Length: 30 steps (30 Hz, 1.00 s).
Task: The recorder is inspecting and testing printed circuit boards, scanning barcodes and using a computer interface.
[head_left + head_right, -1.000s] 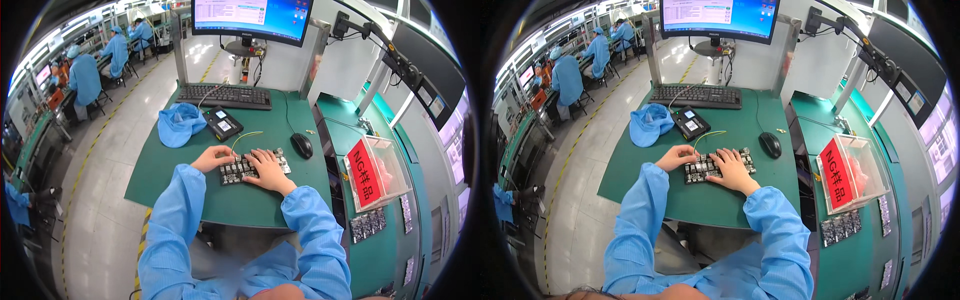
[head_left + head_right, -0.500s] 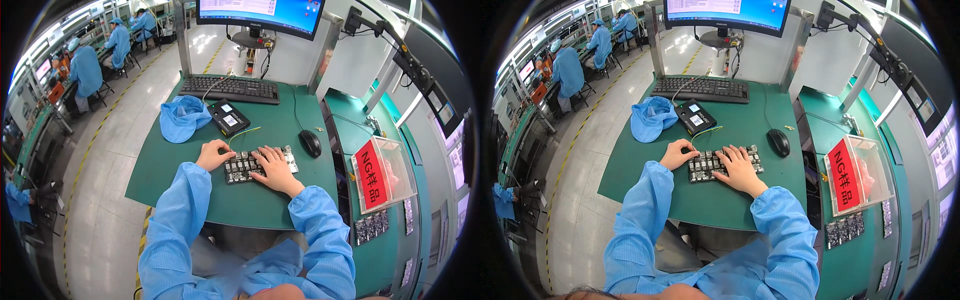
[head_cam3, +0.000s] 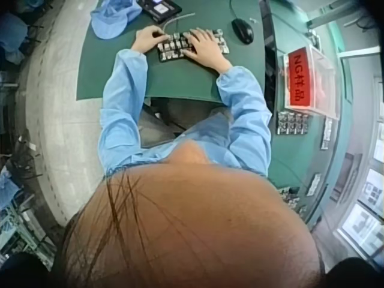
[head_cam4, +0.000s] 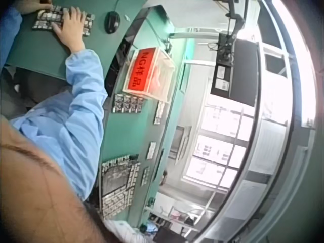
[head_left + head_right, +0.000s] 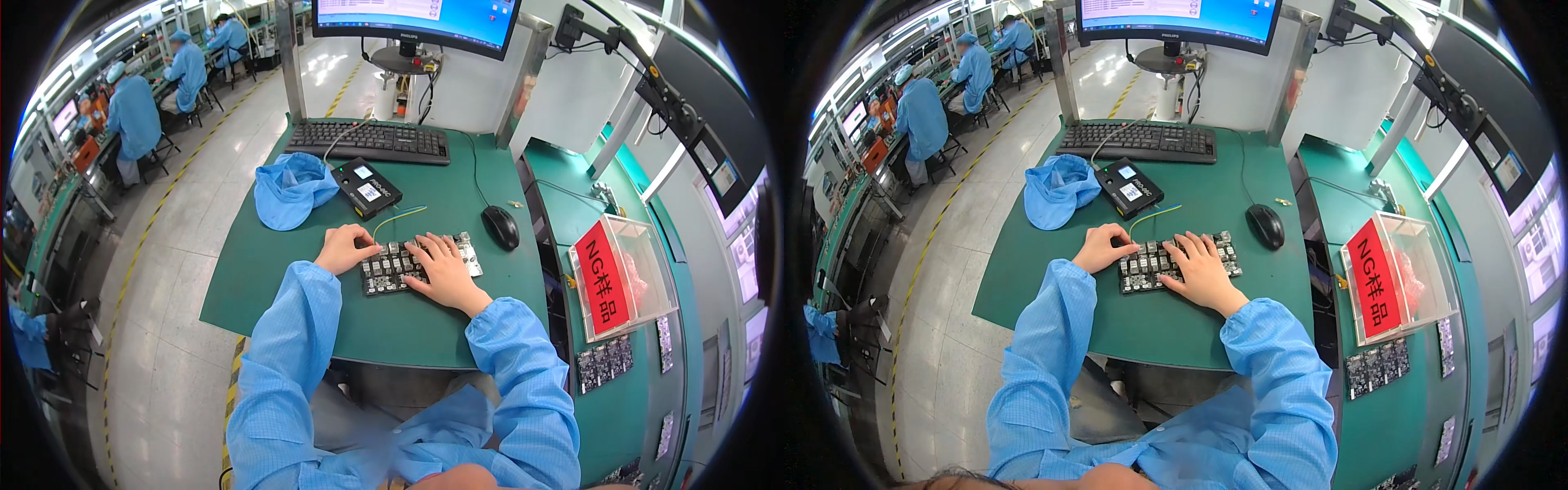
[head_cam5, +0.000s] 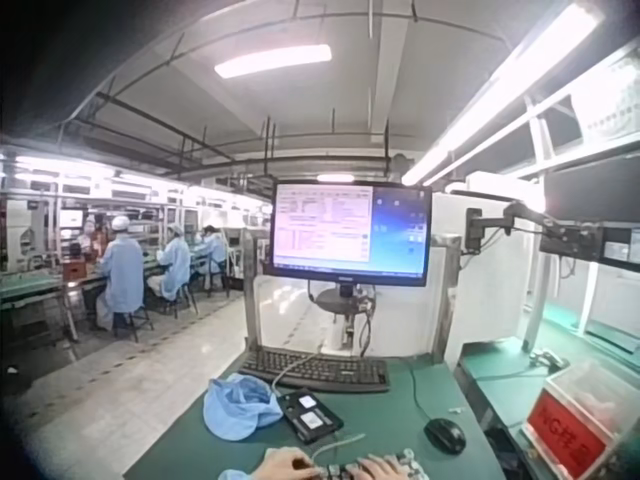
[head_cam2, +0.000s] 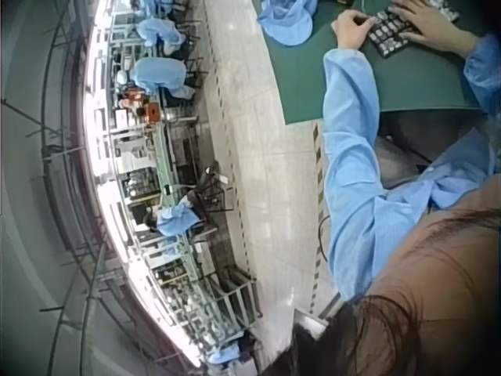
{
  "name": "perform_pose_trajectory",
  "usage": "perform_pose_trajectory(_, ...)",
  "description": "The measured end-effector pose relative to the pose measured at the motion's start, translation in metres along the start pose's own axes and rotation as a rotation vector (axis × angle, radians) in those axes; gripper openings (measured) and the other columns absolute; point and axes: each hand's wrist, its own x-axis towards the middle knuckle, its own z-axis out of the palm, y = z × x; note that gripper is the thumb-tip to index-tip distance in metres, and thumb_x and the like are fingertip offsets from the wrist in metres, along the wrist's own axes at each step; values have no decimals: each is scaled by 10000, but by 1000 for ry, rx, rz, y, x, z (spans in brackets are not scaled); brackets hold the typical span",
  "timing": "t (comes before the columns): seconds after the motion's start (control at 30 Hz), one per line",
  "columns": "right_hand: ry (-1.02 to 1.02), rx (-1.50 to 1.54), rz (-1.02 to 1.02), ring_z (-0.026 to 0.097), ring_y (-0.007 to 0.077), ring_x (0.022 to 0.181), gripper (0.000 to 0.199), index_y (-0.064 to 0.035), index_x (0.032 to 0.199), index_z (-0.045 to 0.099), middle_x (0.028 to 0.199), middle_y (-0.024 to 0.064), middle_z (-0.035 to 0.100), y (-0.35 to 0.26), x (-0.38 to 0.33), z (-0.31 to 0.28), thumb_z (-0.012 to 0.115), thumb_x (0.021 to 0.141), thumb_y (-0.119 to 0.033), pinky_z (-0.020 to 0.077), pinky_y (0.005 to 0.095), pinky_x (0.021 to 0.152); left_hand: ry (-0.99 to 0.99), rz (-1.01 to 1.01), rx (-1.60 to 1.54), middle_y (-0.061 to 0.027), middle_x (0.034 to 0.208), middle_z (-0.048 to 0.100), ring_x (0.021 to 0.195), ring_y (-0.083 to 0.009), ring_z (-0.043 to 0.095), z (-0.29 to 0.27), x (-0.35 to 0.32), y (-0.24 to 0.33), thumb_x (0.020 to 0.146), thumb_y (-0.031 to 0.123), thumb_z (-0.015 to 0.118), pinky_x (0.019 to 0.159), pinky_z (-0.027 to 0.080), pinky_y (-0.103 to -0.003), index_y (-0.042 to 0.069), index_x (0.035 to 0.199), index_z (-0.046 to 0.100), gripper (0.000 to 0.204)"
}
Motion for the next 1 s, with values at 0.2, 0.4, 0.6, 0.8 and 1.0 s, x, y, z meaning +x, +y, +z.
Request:
perform_pose_trajectory(0.2,6,-3,-7,377,334,1275,589,-101,1300,465,1315,153,456,0,0,1,586,837,-444,236,487,1089,-57,21,-39,-65,778,650,739,-178,637,-7,0,7,730,274,757,738,473,-299,45,742,665,248)
perform_pose_trajectory(0.4,15,0,-5,381,336,1271,584,-103,1293,468,1311,148,458,-1,-1,2,587,836,-446,239,488,1087,-109,-40,-81,-48,792,642,758,-169,626,-7,0,5,745,302,744,770,450,-309,61,758,667,254)
perform_pose_trajectory(0.6,28,-2,-19,391,338,1261,587,-98,1285,477,1300,150,468,0,-1,3,575,839,-467,242,484,1082,-81,63,55,-6,817,586,821,-166,555,-6,-6,-3,814,415,644,836,302,-342,125,786,670,292)
perform_pose_trajectory(0.8,26,5,-11,391,331,1263,585,-103,1285,477,1299,146,470,0,-1,2,573,839,-469,241,483,1084,-34,118,124,1,804,580,799,-159,559,-6,-7,5,838,347,632,829,314,-330,122,768,650,236)
perform_pose_trajectory(1.0,28,-1,-13,392,330,1263,585,-105,1286,479,1297,145,473,2,1,2,574,838,-470,243,480,1084,23,208,191,25,754,580,760,-134,555,-8,-5,6,817,306,661,825,317,-312,125,764,635,190)
